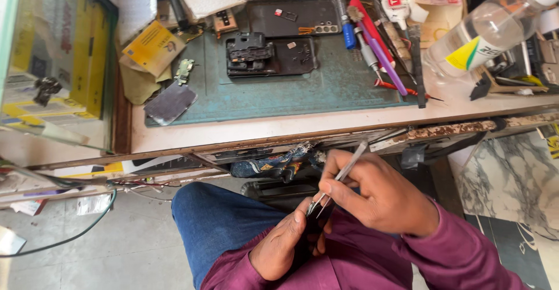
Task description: The person disassembles a smartphone, removes the battery, and uses tweezers and a small brush to clean the internal components and frame. They wipe the screen and edges with a cloth and handle the motherboard and casing parts.
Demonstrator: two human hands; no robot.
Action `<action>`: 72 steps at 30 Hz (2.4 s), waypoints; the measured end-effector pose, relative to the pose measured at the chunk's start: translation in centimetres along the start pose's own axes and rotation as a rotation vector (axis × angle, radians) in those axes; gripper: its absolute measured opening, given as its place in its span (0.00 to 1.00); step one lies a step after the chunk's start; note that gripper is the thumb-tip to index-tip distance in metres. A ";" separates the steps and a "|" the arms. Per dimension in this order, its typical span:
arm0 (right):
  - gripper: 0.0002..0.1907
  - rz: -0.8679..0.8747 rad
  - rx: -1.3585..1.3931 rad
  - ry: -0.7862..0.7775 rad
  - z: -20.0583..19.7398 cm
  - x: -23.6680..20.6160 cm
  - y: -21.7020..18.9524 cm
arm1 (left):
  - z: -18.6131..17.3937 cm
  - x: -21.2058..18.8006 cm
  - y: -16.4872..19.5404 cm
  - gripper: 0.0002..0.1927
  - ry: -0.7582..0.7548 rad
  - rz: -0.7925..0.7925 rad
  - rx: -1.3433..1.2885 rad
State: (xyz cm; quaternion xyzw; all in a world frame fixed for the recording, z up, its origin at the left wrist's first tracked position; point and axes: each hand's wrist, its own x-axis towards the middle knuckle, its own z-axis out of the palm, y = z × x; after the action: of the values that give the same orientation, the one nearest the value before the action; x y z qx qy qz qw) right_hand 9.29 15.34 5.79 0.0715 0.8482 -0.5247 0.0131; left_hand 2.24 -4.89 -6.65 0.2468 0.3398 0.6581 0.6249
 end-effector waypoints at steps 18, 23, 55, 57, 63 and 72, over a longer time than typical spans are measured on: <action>0.13 0.071 0.126 -0.315 -1.8 2.9 1.3 | 0.0 0.0 0.4 0.37 0.010 -0.023 0.109; 0.10 -0.108 0.003 -0.121 -1.1 0.1 1.5 | 0.0 -0.2 0.6 0.38 0.016 0.021 0.114; 0.15 0.056 0.293 -0.381 -2.6 0.8 3.4 | 0.4 0.2 2.2 0.39 -0.054 -0.023 0.379; 0.14 0.053 0.265 -0.361 -2.6 0.7 3.4 | 0.4 0.2 2.2 0.39 -0.046 -0.037 0.365; 0.13 0.022 0.216 -0.229 -2.4 -0.3 2.5 | 0.5 0.2 2.5 0.39 -0.006 -0.044 0.319; 0.09 -0.042 0.271 0.061 -0.8 -4.5 2.7 | 0.7 0.0 3.0 0.39 0.003 0.043 0.397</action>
State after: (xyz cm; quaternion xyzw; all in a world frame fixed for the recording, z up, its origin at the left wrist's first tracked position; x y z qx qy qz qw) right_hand 14.13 16.80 4.15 0.0706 0.7709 -0.6321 -0.0334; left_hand 0.81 -4.80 -3.92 0.3715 0.4583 0.5918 0.5494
